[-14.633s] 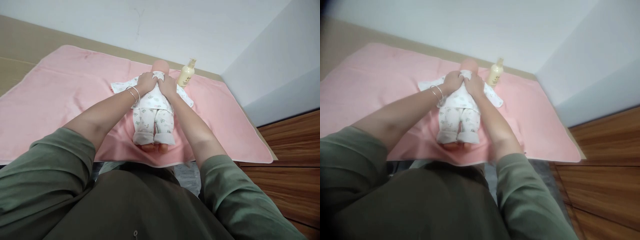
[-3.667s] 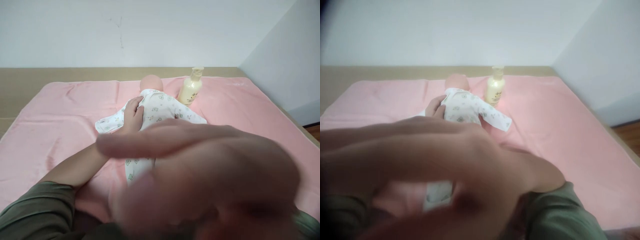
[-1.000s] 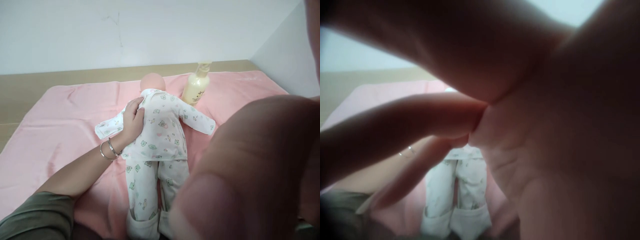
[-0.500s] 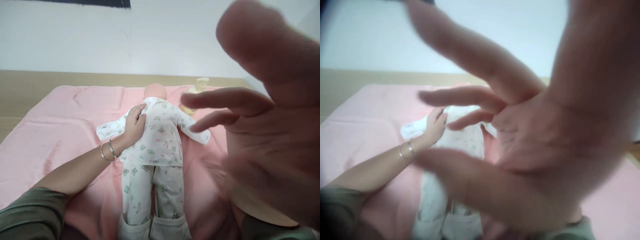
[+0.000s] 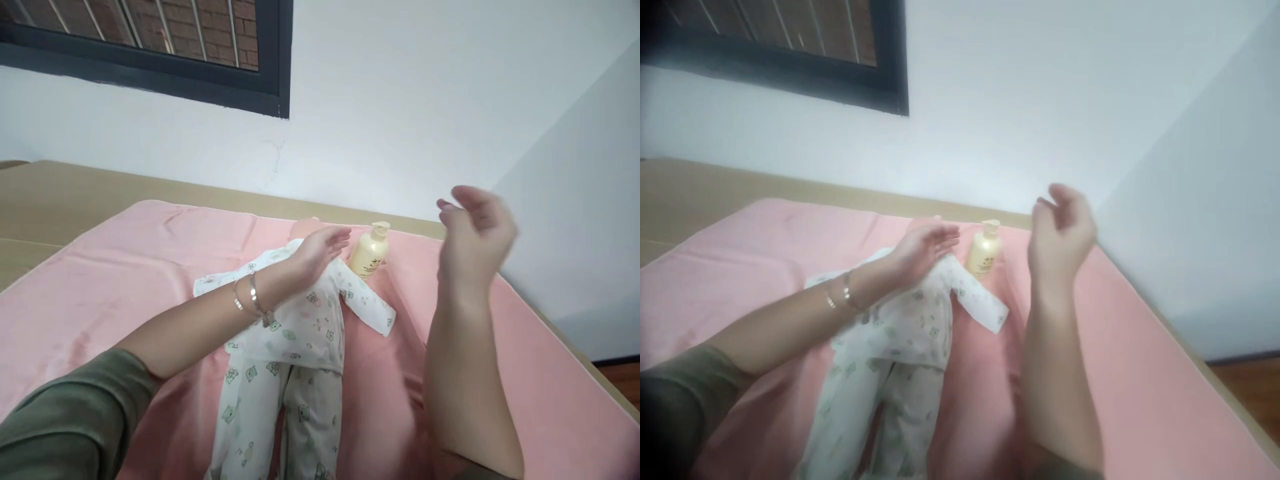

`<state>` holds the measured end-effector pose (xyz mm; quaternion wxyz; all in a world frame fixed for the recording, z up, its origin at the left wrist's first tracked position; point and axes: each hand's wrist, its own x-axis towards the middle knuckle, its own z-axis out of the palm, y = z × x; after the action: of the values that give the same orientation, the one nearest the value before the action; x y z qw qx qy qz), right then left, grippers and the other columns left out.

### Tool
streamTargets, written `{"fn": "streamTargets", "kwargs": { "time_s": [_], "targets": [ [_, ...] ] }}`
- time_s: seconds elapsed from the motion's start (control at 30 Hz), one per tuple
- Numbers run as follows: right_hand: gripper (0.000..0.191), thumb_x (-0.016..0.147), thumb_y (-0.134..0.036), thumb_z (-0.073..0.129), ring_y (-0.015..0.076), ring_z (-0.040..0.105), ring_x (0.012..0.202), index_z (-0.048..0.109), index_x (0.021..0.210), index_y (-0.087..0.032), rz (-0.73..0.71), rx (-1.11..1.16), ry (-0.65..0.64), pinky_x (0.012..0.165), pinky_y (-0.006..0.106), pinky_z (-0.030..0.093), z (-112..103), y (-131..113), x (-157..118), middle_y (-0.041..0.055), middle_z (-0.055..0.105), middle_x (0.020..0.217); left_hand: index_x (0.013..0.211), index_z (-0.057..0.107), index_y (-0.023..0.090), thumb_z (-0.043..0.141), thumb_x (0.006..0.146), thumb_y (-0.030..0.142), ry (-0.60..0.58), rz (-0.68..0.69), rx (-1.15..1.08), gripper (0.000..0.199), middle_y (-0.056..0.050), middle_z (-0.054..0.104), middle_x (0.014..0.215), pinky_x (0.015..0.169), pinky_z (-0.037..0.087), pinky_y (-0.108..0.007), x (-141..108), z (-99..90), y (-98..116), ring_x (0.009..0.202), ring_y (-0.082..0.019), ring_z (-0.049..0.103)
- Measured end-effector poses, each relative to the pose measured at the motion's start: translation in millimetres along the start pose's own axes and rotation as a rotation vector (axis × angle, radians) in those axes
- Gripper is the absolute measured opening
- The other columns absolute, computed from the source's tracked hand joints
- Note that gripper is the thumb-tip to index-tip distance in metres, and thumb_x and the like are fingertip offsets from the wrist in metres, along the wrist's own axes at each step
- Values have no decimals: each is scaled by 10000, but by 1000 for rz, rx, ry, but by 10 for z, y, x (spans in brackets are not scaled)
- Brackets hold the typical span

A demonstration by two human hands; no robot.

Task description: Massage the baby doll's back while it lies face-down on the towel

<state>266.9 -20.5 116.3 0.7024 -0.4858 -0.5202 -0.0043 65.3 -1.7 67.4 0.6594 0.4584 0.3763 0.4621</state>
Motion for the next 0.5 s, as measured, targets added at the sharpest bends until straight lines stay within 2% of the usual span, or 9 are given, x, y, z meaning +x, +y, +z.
{"fn": "streamTargets", "kwargs": {
  "time_s": [0.1,0.17,0.23,0.3,0.4,0.5],
  "targets": [
    [456,861,-253,542,305,551,1382,637,1291,-137,58,-269,-345,1186,556,436,171,136,-115,161,609,1425,1516,409,68,354,995,449,-66,-189,-270,648,-194,450,1580,1230,395,-326,227,211,161,1474,-220,455],
    [525,886,-244,507,327,406,1497,576,1384,-94,12,-443,-603,1247,562,347,269,115,-241,188,478,1553,1563,315,54,319,1013,466,-89,-232,-398,687,-208,409,1601,1204,426,-326,301,300,234,1484,-221,439],
    [563,912,-216,452,360,368,1511,510,1432,-9,-76,-585,-788,1260,574,310,352,82,-354,241,440,1565,1568,286,40,288,1024,445,-100,-226,-509,678,-218,426,1585,1162,477,-334,317,359,267,1456,-225,479],
    [545,923,-184,398,392,401,1479,512,1400,52,-159,-689,-857,1236,592,333,420,90,-427,284,493,1502,1564,289,38,272,1027,431,-102,-220,-560,665,-222,454,1561,1127,512,-345,300,381,261,1430,-231,510],
    [494,909,-152,381,420,443,1434,573,1315,51,-223,-774,-842,1206,634,335,472,135,-450,292,550,1437,1561,301,44,309,1008,433,-92,-224,-521,677,-229,483,1533,1109,530,-340,232,306,212,1424,-241,517],
    [548,945,-228,396,402,415,1463,482,1446,-25,-198,-686,-828,1206,646,331,368,-30,-404,243,482,1528,1543,357,74,321,985,430,-71,-184,-387,663,-214,516,1508,1129,518,-342,66,94,218,1419,-237,526]
  ]
}}
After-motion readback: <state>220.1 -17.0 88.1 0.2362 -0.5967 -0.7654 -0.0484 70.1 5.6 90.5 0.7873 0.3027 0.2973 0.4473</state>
